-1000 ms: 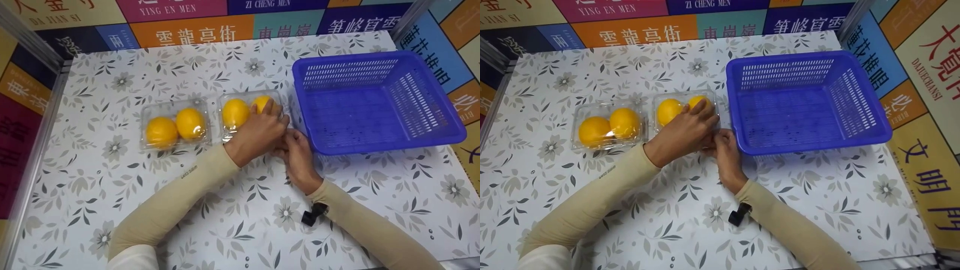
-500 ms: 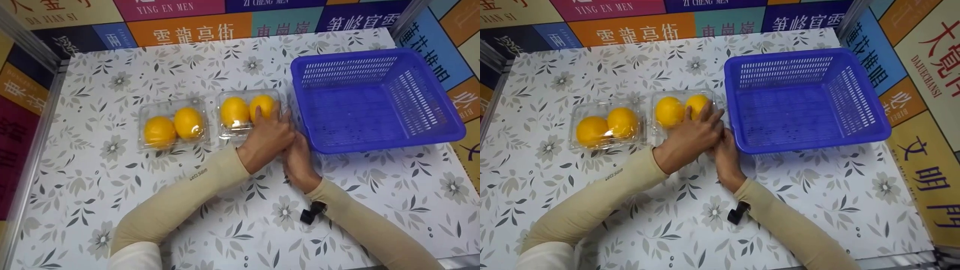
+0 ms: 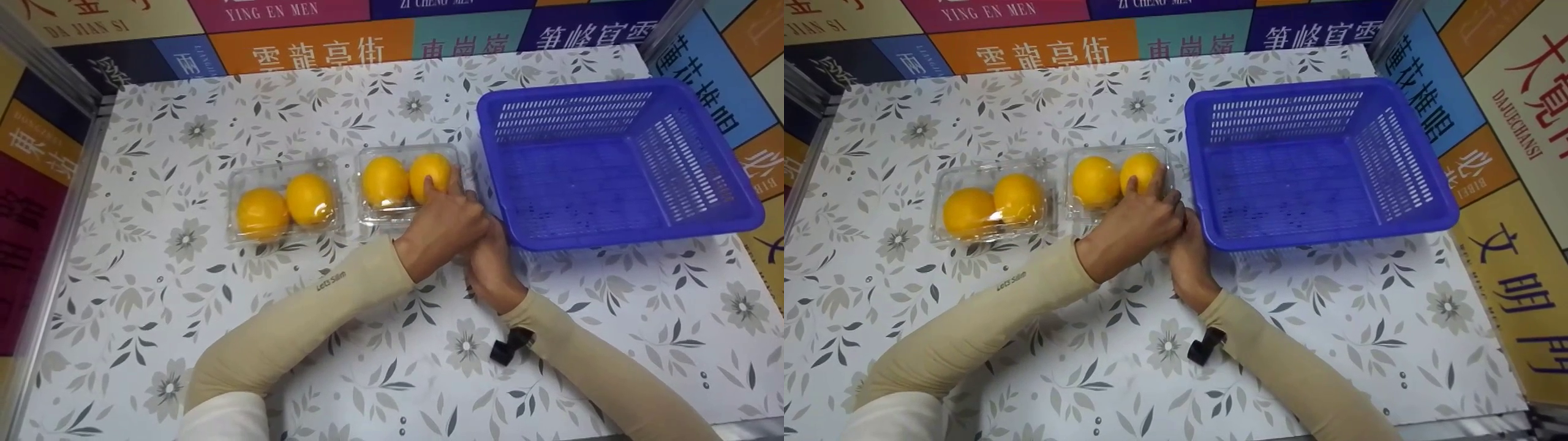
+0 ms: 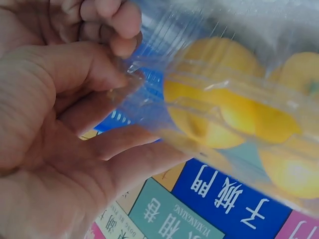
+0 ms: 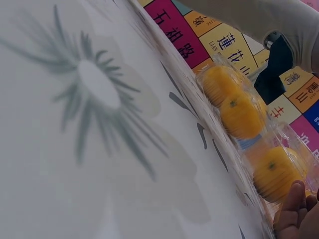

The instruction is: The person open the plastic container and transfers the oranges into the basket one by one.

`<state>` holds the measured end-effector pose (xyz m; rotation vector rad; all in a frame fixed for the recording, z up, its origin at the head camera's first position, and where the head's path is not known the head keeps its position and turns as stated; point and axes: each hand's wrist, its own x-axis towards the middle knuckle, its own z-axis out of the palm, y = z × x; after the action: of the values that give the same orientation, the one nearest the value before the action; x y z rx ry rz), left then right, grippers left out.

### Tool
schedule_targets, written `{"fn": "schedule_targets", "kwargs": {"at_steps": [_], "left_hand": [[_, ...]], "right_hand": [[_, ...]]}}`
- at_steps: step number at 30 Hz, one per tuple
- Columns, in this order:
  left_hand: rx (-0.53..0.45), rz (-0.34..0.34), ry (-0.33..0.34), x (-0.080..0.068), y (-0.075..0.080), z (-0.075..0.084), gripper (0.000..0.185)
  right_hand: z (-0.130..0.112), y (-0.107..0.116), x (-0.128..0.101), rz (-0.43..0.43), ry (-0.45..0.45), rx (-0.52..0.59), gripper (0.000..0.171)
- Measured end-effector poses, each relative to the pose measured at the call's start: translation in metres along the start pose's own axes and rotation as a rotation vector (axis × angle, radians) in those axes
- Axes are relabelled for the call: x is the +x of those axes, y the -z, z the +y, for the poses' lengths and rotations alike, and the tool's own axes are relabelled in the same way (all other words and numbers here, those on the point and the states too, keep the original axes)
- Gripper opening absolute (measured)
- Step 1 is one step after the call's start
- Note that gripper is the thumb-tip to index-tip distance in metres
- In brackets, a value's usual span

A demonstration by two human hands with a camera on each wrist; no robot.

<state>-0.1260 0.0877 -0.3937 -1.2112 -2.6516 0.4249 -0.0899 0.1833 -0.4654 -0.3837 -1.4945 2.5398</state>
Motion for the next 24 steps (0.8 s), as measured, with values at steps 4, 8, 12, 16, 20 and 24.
{"fn": "schedule_targets", "kwargs": {"at_steps": [4,8,12,16,20,24], "left_hand": [[0.02,0.055,-0.002,0.001,-0.005,0.0,0.042],[0.04,0.091,0.01,0.0,-0.009,-0.002,0.04],[0.054,0.118,0.017,-0.004,-0.012,-0.004,0.04],[0.08,0.153,0.039,-0.007,-0.015,-0.008,0.044],[0.079,0.165,0.061,-0.013,-0.018,-0.014,0.044],[0.068,0.153,0.054,-0.022,-0.021,-0.019,0.048]], "right_hand": [[-0.002,0.0,0.001,-0.015,-0.001,-0.004,0.037],[-0.003,0.0,0.002,-0.057,-0.021,0.026,0.037],[-0.002,0.001,0.003,-0.059,-0.036,0.026,0.035],[-0.003,0.001,0.004,-0.053,-0.063,-0.019,0.027],[-0.003,0.001,0.004,-0.064,-0.107,-0.035,0.022],[-0.003,0.003,0.003,-0.081,-0.12,-0.044,0.02]]}}
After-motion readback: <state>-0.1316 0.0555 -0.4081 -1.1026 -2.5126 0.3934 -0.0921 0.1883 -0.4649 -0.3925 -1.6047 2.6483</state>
